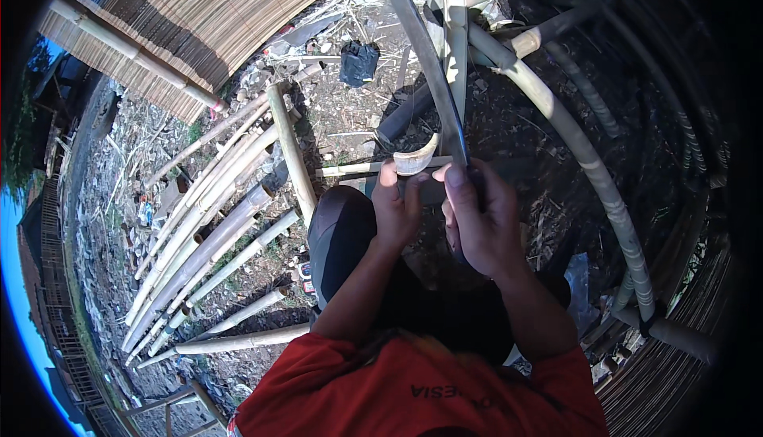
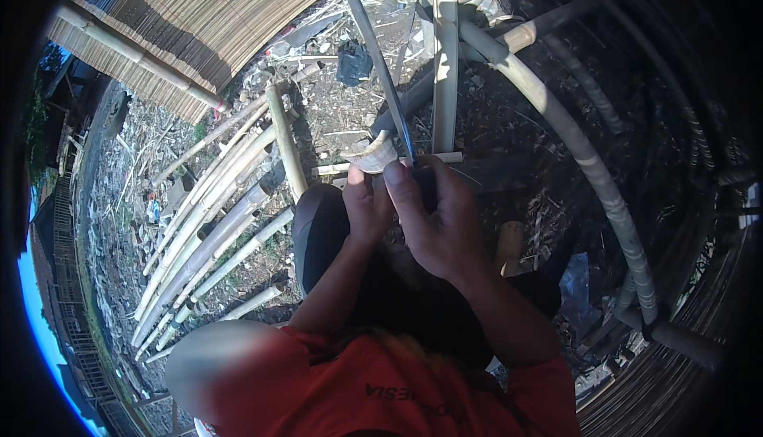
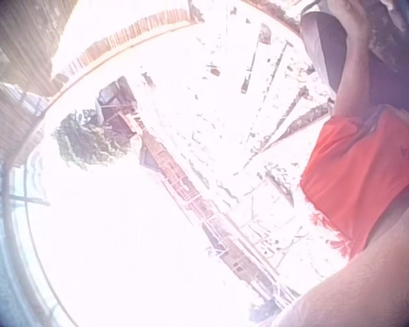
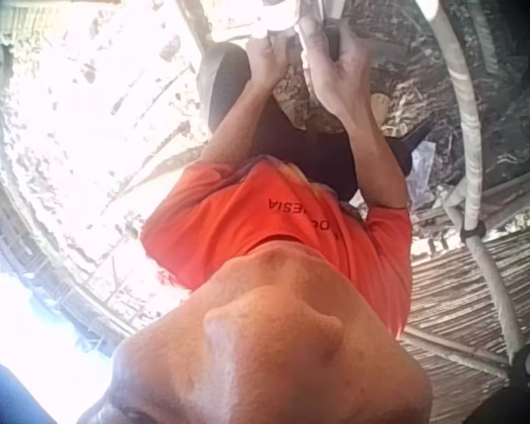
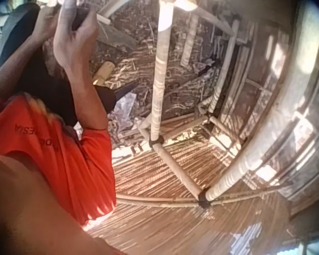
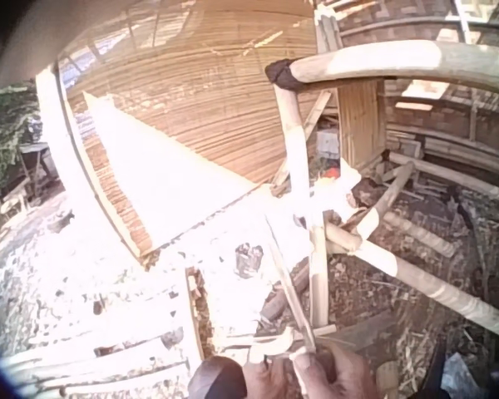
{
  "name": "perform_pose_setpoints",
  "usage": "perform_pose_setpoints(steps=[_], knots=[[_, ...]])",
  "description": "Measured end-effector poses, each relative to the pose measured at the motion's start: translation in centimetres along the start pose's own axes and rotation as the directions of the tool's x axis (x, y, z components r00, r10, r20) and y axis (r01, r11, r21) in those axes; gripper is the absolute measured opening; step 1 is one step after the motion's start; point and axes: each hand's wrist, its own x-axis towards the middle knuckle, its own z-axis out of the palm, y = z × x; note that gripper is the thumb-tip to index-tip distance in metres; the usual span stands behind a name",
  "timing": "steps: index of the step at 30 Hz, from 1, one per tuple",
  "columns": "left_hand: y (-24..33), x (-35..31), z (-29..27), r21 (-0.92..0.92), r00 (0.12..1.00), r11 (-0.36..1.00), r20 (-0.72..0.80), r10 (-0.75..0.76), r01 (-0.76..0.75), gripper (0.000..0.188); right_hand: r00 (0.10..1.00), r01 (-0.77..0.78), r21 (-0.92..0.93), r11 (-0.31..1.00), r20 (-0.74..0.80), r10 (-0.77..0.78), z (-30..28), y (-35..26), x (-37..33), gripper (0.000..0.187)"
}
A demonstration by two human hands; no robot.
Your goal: The person measures a bamboo pole using a tape measure, cuts off a section with a hand saw, and then splits and carves bamboo pieces using a blade.
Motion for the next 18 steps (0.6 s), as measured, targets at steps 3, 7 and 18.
perform_pose_setpoints(steps=[3, 7, 18], knots=[[-0.2, 0.4, -0.8, 0.031, 0.999, 0.999, 0.004, 0.037, -0.037, 0.021, 0.995, -0.027, -0.010, 1.000, 0.099, 0.028, -0.9, -2.0, -2.0, 0.033], [-1.0, 0.3, -1.2, -0.007, 0.999, 0.999, -0.006, -0.038, 0.038, 0.019, 0.990, -0.063, -0.097, 0.993, 0.123, 0.074, 0.0, -2.8, -2.4, 0.031], [-1.8, 0.4, -1.2, -0.020, 0.998, 0.998, -0.034, 0.054, -0.054, 0.020, 0.989, -0.059, -0.121, 0.991, 0.127, 0.074, 0.5, -2.6, -1.7, 0.031]])
